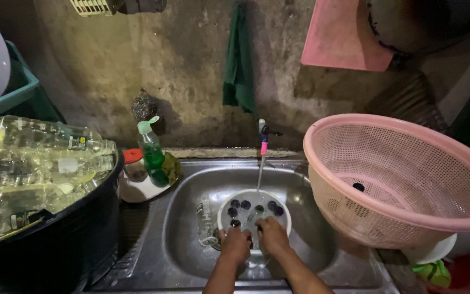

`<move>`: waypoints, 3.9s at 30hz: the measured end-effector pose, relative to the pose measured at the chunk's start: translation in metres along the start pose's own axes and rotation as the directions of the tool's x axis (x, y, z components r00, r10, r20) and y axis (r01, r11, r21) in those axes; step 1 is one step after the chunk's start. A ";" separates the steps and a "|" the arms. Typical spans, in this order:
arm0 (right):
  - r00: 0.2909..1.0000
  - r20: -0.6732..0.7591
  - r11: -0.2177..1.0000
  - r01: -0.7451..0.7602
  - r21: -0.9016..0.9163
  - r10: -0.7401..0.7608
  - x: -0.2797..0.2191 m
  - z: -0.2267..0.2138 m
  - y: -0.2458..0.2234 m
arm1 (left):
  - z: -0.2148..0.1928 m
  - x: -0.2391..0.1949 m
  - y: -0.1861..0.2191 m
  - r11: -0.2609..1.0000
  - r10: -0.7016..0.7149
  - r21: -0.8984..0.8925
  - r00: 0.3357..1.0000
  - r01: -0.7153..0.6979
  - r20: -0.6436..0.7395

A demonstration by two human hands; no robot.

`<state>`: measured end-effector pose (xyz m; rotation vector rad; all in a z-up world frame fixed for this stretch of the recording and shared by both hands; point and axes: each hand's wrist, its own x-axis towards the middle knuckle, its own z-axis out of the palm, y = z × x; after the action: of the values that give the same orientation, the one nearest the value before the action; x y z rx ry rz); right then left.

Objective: The person washes dark round fruits under running water in a kitchen sink, transferring them from a white bowl into a pink colander. The person also briefly handles a teal plastic stool and a clear plastic bottle.

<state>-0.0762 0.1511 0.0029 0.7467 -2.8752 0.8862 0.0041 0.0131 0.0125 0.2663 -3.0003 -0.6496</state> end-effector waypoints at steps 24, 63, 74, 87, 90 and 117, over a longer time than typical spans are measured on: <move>0.953 0.193 0.438 -0.280 0.854 0.234 0.051 0.038 0.056 | -0.023 0.001 0.014 0.871 -0.157 -0.486 0.893 -0.076 -0.423; 0.869 -0.464 0.967 -0.239 -0.091 0.171 -0.039 -0.353 -0.076 | -0.031 -0.009 0.011 0.895 0.061 -0.273 0.703 -0.352 -0.708; 0.722 -0.675 0.972 0.232 0.031 -0.151 -0.044 -0.304 -0.079 | -0.030 -0.007 0.010 0.897 0.073 -0.260 0.700 -0.356 -0.710; 0.946 0.130 0.914 0.244 0.325 -0.299 -0.008 -0.033 -0.025 | 0.021 0.020 -0.012 0.918 -0.082 -0.395 0.952 -0.044 -0.296; 0.972 0.232 0.936 -0.041 0.351 -0.044 0.008 0.003 0.005 | 0.032 0.022 -0.018 0.931 -0.094 -0.364 0.974 0.012 -0.208; 0.967 -0.226 0.979 -0.069 0.192 0.113 0.024 0.026 0.043 | 0.033 0.017 -0.020 0.982 0.101 -0.155 0.992 -0.111 -0.074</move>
<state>-0.1142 0.1578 -0.0369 0.4831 -2.6620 1.1767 -0.0128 0.0056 -0.0256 0.1158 -2.8562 -0.8454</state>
